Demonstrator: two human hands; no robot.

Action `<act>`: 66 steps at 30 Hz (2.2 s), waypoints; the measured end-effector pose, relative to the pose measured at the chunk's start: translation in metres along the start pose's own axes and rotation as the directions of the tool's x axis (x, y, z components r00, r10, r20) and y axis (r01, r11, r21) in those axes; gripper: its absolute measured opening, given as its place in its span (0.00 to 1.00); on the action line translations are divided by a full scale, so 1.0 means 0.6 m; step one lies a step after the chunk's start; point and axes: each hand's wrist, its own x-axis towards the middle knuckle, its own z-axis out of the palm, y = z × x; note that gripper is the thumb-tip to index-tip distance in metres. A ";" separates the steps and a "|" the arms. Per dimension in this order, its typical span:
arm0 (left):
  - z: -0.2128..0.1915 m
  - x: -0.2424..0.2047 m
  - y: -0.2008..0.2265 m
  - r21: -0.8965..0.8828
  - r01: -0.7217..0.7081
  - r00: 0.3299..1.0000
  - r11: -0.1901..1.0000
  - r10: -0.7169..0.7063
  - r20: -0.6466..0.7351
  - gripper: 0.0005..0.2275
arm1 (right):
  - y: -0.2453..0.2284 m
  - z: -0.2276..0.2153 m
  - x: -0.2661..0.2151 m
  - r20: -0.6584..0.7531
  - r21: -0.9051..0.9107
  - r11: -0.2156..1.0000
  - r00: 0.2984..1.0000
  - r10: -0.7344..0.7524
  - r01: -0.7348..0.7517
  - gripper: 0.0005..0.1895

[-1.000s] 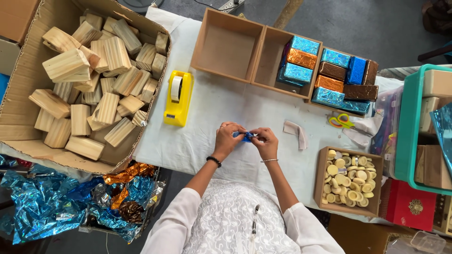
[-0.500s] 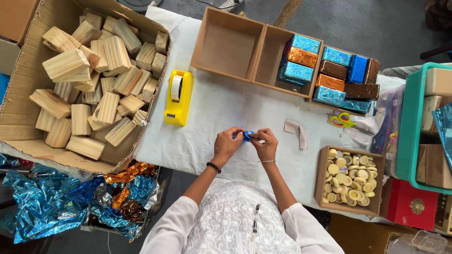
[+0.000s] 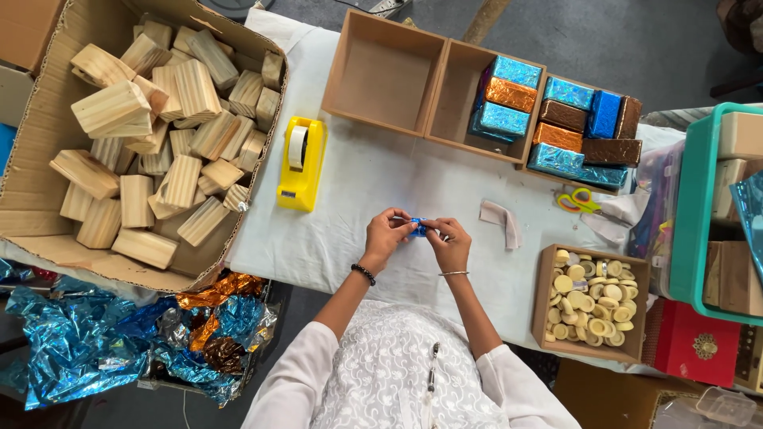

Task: Apply polish to wooden blocks and pieces using a cloth.

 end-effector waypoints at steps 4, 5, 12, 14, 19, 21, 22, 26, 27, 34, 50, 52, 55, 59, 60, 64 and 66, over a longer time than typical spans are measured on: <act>0.001 0.001 -0.003 0.040 -0.008 0.999 0.999 0.009 -0.033 0.06 | 0.008 -0.011 0.006 0.014 -0.002 1.000 1.000 0.012 -0.012 0.10; 0.001 0.002 -0.005 0.025 -0.010 1.000 1.000 0.010 -0.025 0.07 | 0.002 -0.015 0.007 0.043 0.006 0.999 0.999 0.032 -0.032 0.10; -0.004 0.005 -0.009 -0.014 0.012 1.000 1.000 -0.012 0.006 0.08 | -0.013 -0.023 0.025 0.202 0.154 0.869 0.876 0.439 -0.471 0.09; -0.005 0.007 -0.016 -0.034 0.005 1.000 0.999 -0.004 0.015 0.09 | 0.010 -0.019 0.025 0.238 0.225 0.849 0.872 0.427 -0.477 0.09; -0.003 -0.002 0.001 -0.010 0.015 1.000 1.000 -0.015 -0.002 0.09 | -0.008 -0.019 0.025 0.295 0.297 0.840 0.880 0.372 -0.454 0.13; -0.004 0.003 -0.008 -0.039 -0.002 1.000 0.999 0.002 0.001 0.09 | -0.014 -0.017 0.024 0.224 0.109 0.925 0.915 0.335 -0.365 0.13; -0.004 0.002 -0.007 -0.040 -0.001 1.000 0.999 0.001 0.001 0.09 | -0.017 -0.017 0.024 0.224 0.108 0.925 0.915 0.335 -0.365 0.13; -0.005 0.005 -0.006 -0.063 0.003 1.000 0.998 -0.003 0.007 0.09 | -0.026 -0.014 0.028 0.132 -0.080 0.982 0.975 0.180 -0.170 0.12; -0.006 0.006 -0.007 -0.088 0.011 1.000 0.996 -0.009 0.025 0.09 | -0.027 -0.013 0.028 0.109 -0.096 0.988 0.985 0.131 -0.121 0.10; -0.011 -0.003 0.005 -0.050 0.006 0.998 0.999 -0.003 0.067 0.11 | -0.021 -0.008 0.024 0.055 -0.045 0.998 0.997 0.048 -0.046 0.06; -0.025 -0.032 0.033 0.744 -0.648 0.637 0.162 0.650 0.414 0.17 | -0.022 -0.022 0.015 0.142 -0.395 0.616 0.707 -0.692 0.682 0.09; -0.031 -0.013 -0.001 0.755 -0.649 0.618 0.089 0.640 0.456 0.17 | -0.025 -0.026 0.017 0.158 -0.402 0.581 0.678 -0.718 0.708 0.09; -0.034 -0.010 -0.008 0.737 -0.674 0.520 -0.050 0.677 0.521 0.14 | -0.031 -0.036 0.021 0.204 -0.422 0.543 0.660 -0.723 0.725 0.08; -0.033 -0.017 0.000 0.754 -0.654 0.492 -0.069 0.718 0.492 0.10 | -0.033 -0.049 0.008 0.246 -0.404 0.582 0.696 -0.674 0.706 0.17; -0.033 -0.020 0.001 0.753 -0.655 0.492 -0.065 0.719 0.491 0.10 | -0.033 -0.051 0.003 0.238 -0.421 0.603 0.723 -0.648 0.678 0.23; -0.029 -0.025 -0.008 0.770 -0.629 0.464 -0.110 0.741 0.485 0.07 | -0.005 -0.047 -0.018 0.234 -0.509 0.514 0.685 -0.690 0.691 0.26; -0.029 -0.029 -0.013 0.782 -0.611 0.435 -0.123 0.773 0.462 0.06 | 0.010 -0.045 -0.030 0.222 -0.551 0.501 0.696 -0.682 0.667 0.30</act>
